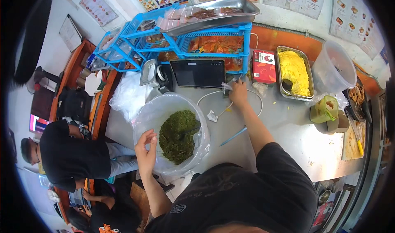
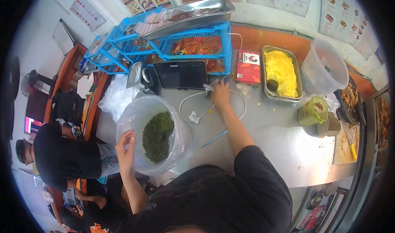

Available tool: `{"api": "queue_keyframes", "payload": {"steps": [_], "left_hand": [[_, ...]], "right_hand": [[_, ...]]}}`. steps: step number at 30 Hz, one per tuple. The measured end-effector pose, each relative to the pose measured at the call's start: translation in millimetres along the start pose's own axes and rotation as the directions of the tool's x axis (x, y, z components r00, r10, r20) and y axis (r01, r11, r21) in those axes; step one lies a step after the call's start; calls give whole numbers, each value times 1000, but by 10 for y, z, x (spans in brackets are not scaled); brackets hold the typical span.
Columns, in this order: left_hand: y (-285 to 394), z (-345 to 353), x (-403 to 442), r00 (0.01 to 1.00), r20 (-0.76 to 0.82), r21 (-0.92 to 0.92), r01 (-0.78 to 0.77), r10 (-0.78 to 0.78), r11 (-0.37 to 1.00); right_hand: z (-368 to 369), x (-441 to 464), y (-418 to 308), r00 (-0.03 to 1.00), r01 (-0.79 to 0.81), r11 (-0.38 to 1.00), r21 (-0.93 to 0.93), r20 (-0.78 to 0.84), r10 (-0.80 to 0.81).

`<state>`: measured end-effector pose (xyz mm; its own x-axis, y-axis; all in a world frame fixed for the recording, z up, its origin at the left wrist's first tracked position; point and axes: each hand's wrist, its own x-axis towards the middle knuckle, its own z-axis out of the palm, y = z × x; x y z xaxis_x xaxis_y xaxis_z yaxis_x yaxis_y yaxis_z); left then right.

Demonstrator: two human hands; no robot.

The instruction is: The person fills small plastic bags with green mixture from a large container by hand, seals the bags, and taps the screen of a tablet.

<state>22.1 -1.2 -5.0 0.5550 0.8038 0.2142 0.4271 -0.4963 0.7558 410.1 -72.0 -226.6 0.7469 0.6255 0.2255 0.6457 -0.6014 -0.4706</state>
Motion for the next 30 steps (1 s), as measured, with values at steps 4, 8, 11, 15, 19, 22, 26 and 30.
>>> {"api": "queue_keyframes", "payload": {"steps": [4,8,11,15,19,22,26,30], "left_hand": [[-6,-1,-2,1000,5,-9,1,-1,1000],[34,-2,-11,1000,19,26,17,-18,1000],[-7,2,0,1000,9,2,-3,2,1000],[-36,-43,-51,999,-37,24,-32,33,999],[-58,-10,-55,997,-52,-6,-49,48,999],[11,16,-20,999,-23,-32,-25,24,999],[29,4,-36,1000,-17,-18,-10,9,1000],[38,-9,-57,1000,-17,-46,-21,20,999]], "right_hand": [[39,-38,40,999,35,999,18,-42,-34],[-76,13,38,987,-133,988,77,98,125],[-240,138,-41,954,-140,990,-22,264,141],[5,219,51,989,-55,996,74,141,44],[-758,-74,-116,916,127,912,391,-399,43],[-2147,-228,-28,736,146,909,391,-656,164],[-3884,-72,681,89,8,1000,-11,-996,-12],[-4599,250,2291,366,-464,830,-310,-920,-139]]}}
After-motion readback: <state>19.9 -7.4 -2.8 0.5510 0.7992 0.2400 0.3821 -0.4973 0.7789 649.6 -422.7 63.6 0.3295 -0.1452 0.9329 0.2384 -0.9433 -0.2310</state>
